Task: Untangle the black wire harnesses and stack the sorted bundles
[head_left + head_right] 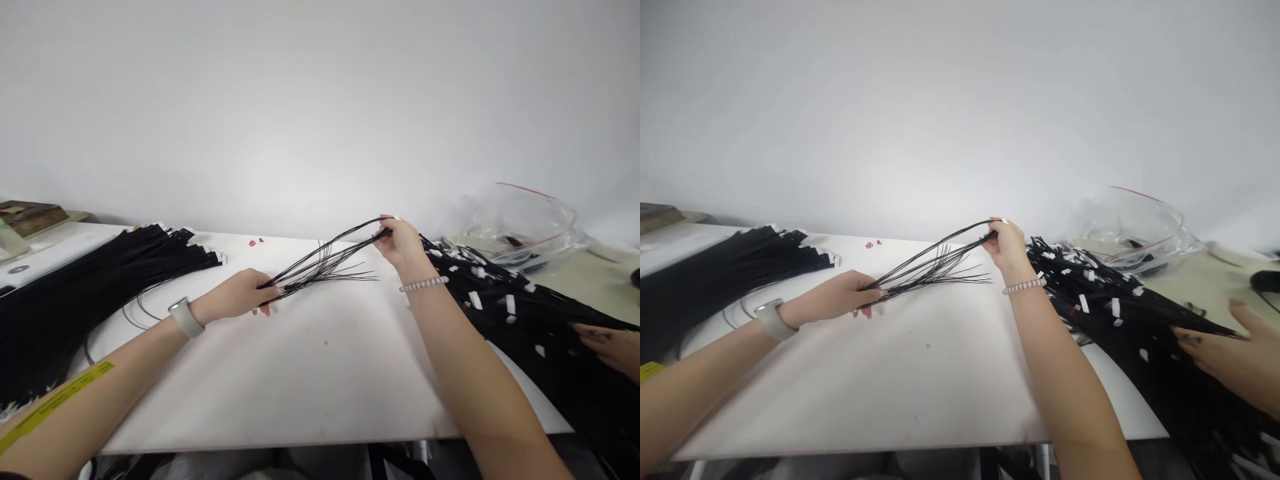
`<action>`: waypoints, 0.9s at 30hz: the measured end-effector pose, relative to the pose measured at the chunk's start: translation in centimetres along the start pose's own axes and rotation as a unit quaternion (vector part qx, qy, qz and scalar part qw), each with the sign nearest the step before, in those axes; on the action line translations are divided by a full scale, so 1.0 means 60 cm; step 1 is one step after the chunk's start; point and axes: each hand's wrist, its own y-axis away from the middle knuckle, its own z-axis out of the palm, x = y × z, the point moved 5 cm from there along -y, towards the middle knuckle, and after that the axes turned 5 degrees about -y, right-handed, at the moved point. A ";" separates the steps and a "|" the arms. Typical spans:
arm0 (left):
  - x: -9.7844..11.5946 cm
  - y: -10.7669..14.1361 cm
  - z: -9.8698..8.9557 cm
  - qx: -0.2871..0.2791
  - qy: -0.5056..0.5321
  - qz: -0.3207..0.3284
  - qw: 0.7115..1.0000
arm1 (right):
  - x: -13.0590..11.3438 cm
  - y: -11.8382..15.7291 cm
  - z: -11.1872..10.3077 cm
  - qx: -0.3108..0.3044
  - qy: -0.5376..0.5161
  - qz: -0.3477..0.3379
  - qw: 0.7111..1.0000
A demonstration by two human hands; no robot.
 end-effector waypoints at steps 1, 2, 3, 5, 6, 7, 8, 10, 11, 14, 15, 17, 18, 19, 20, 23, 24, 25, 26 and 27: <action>-0.002 0.002 -0.004 0.006 0.008 -0.002 1.000 | 0.002 0.007 -0.005 -0.003 -0.005 0.008 1.000; -0.004 0.004 -0.007 0.011 0.016 -0.006 1.000 | 0.004 0.014 -0.010 -0.005 -0.008 0.014 1.000; -0.007 0.005 -0.010 0.015 0.024 -0.010 1.000 | 0.006 0.021 -0.015 -0.008 -0.009 0.018 1.000; -0.014 0.006 -0.013 0.018 0.041 -0.022 0.999 | 0.007 0.032 -0.024 -0.012 -0.010 0.023 1.000; -0.017 0.006 -0.014 0.018 0.051 -0.029 0.998 | 0.007 0.037 -0.027 -0.013 -0.009 0.022 1.000; -0.020 0.006 -0.015 0.018 0.061 -0.036 0.997 | 0.006 0.041 -0.031 -0.014 -0.007 0.021 1.000; -0.022 0.006 -0.016 0.016 0.073 -0.042 0.996 | 0.004 0.044 -0.033 -0.015 -0.005 0.018 1.000; -0.025 0.007 -0.017 0.012 0.093 -0.053 0.994 | 0.000 0.048 -0.038 -0.019 0.001 0.011 1.000; -0.026 0.008 -0.018 0.009 0.102 -0.057 0.993 | -0.003 0.051 -0.040 -0.023 0.003 0.008 1.000; -0.028 0.011 -0.022 0.005 0.117 -0.065 0.991 | -0.011 0.062 -0.042 -0.056 0.002 0.007 0.998; -0.029 0.011 -0.024 0.005 0.119 -0.066 0.991 | -0.013 0.067 -0.041 -0.076 -0.001 0.012 0.997; -0.032 0.011 -0.026 0.008 0.119 -0.070 0.990 | -0.015 0.078 -0.038 -0.124 -0.011 0.029 0.992; -0.033 0.010 -0.026 0.009 0.118 -0.073 0.990 | -0.015 0.084 -0.036 -0.149 -0.015 0.038 0.988; -0.035 0.008 -0.026 0.011 0.117 -0.077 0.990 | -0.014 0.090 -0.034 -0.170 -0.018 0.047 0.984; -0.037 0.007 -0.025 0.015 0.115 -0.082 0.990 | -0.014 0.095 -0.033 -0.188 -0.022 0.054 0.980; -0.042 0.003 -0.026 0.039 0.116 -0.100 0.987 | -0.013 0.105 -0.029 -0.217 -0.037 0.056 0.974; -0.044 0.002 -0.026 0.046 0.115 -0.108 0.986 | -0.014 0.109 -0.026 -0.225 -0.045 0.054 0.972; -0.046 0.002 -0.025 0.052 0.112 -0.115 0.986 | -0.015 0.113 -0.023 -0.234 -0.055 0.051 0.969; -0.048 0.001 -0.025 0.053 0.107 -0.118 0.986 | -0.017 0.118 -0.019 -0.245 -0.066 0.048 0.966; -0.050 0.000 -0.024 0.052 0.099 -0.118 0.987 | -0.019 0.122 -0.015 -0.257 -0.077 0.046 0.962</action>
